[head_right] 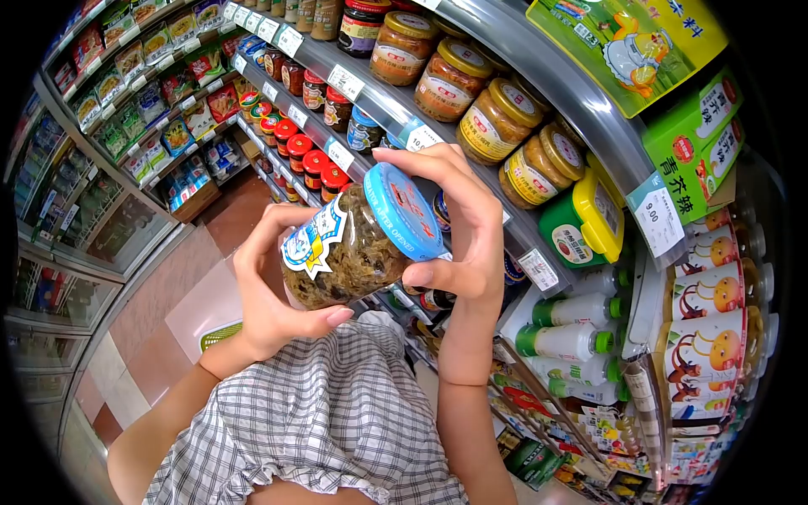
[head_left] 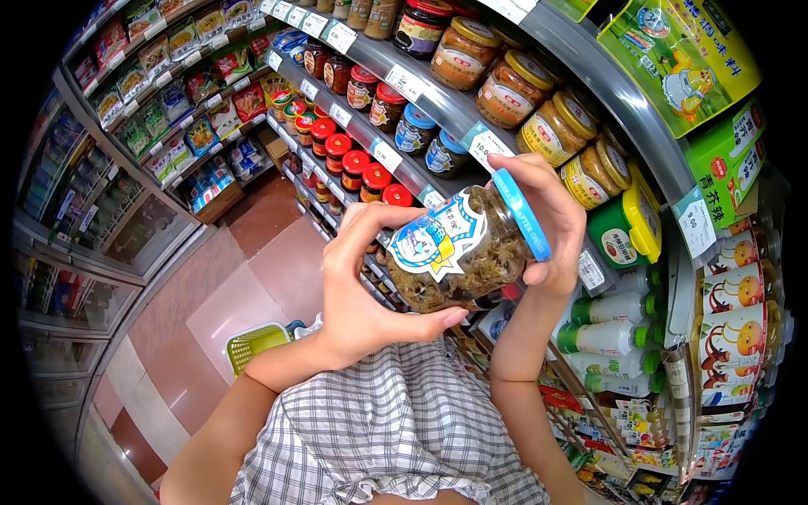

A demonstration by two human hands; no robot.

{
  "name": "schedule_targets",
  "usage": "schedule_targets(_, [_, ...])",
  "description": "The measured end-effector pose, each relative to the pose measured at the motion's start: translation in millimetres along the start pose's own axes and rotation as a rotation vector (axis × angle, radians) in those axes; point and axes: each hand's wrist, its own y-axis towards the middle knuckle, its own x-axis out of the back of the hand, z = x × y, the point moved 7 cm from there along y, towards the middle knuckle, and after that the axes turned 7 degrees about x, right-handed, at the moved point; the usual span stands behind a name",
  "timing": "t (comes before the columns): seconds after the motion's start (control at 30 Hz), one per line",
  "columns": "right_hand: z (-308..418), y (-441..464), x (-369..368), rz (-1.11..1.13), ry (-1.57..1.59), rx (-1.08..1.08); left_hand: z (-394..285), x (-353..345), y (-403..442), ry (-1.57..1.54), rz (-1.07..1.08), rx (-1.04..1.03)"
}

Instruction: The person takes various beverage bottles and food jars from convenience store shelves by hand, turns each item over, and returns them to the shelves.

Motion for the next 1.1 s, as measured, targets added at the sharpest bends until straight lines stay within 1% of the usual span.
schedule_targets(0.1, [1, -1, 2, -0.017, -0.036, -0.016, -7, 3, 0, 0.044, -0.054, -0.055])
schedule_targets(0.3, [4, -1, 0, -0.011, -0.030, -0.042, -21, 5, -2, 0.225, -0.074, -0.200])
schedule_targets(0.4, [3, -2, 1, 0.008, -0.035, -0.051, -22, 5, -3, 0.235, -0.087, -0.186])
schedule_targets(0.53, [3, -2, 1, -0.008, -0.017, -0.060, -29, 6, -3, 0.312, -0.105, -0.239])
schedule_targets(0.6, [0, -4, 1, -0.003, 0.039, -0.080, -32, 6, -4, 0.358, -0.114, -0.264])
schedule_targets(0.7, [-5, -6, 1, 0.037, 0.120, -0.080, -39, 5, -7, 0.433, -0.155, -0.372])
schedule_targets(0.8, [-11, -6, 0, 0.079, 0.193, -0.065, -34, 1, -13, 0.435, -0.124, -0.437])
schedule_targets(0.97, [-16, -7, -3, 0.110, 0.288, -0.084, -31, -7, -23, 0.488, -0.124, -0.481])
schedule_targets(1.1, [-17, -8, 0, 0.172, 0.315, -0.021, -29, -10, -26, 0.436, -0.094, -0.505])
